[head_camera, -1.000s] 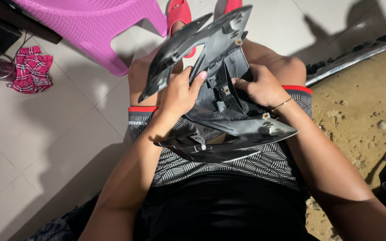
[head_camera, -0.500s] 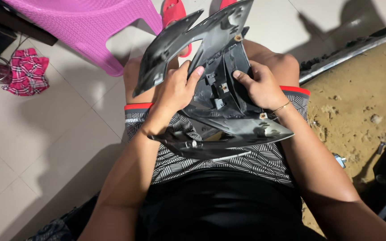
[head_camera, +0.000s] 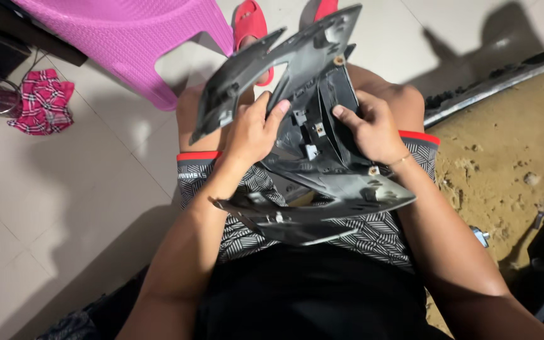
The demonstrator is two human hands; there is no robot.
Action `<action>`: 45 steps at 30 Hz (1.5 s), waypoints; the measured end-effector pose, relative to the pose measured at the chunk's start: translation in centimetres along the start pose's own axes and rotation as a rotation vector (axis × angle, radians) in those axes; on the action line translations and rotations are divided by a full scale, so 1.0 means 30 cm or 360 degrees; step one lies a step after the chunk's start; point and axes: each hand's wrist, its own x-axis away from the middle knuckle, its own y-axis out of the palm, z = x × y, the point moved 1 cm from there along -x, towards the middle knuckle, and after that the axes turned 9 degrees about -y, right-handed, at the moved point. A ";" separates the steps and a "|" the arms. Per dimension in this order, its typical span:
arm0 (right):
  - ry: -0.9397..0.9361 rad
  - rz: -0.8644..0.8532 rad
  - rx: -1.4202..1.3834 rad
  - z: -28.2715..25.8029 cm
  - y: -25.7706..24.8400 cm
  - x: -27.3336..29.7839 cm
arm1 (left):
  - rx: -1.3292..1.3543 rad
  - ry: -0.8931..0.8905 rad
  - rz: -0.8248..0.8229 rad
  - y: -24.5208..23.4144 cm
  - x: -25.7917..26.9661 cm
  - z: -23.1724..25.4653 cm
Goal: The person sits on the floor and repeatedly aligns, separates, and reattaches two black motorcycle fairing pieces, checking fit and orientation. The person handles the fairing parts by hand, turning them over and pressing edges together without using tools.
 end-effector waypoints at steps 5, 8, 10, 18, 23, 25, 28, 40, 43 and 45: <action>0.0008 -0.0028 -0.0035 0.013 -0.003 0.032 | -0.0135 -0.0027 0.0026 0.005 0.034 -0.017; -0.0064 -0.0150 -0.0020 0.001 0.006 0.018 | -0.0062 0.0099 -0.0018 0.002 0.029 -0.034; -0.0061 -0.0187 0.0010 -0.010 0.000 0.020 | -0.0038 0.0172 -0.0029 0.018 0.031 -0.039; -0.0097 -0.0057 -0.0112 -0.015 0.023 0.026 | -0.0078 0.0110 0.0017 0.013 0.023 -0.027; -0.0085 0.0006 0.0025 0.010 -0.001 0.032 | -0.0136 0.0117 -0.0018 -0.001 0.006 -0.003; -0.0053 0.0013 0.0003 0.026 -0.012 0.045 | -0.0092 0.0188 -0.0015 0.006 0.017 0.000; -0.0032 0.0002 -0.0113 0.050 -0.009 0.032 | 0.0012 -0.0018 -0.0145 0.005 0.016 -0.022; -0.0133 0.0127 -0.0287 0.122 -0.038 -0.006 | 0.0633 -0.0555 -0.0450 0.036 0.019 -0.108; -0.0188 0.0153 -0.0144 0.116 -0.023 -0.006 | 0.0486 -0.0534 -0.0359 0.018 0.023 -0.065; -0.0189 0.0175 -0.0107 0.107 -0.014 0.000 | 0.0388 -0.0585 -0.0344 0.011 0.035 -0.034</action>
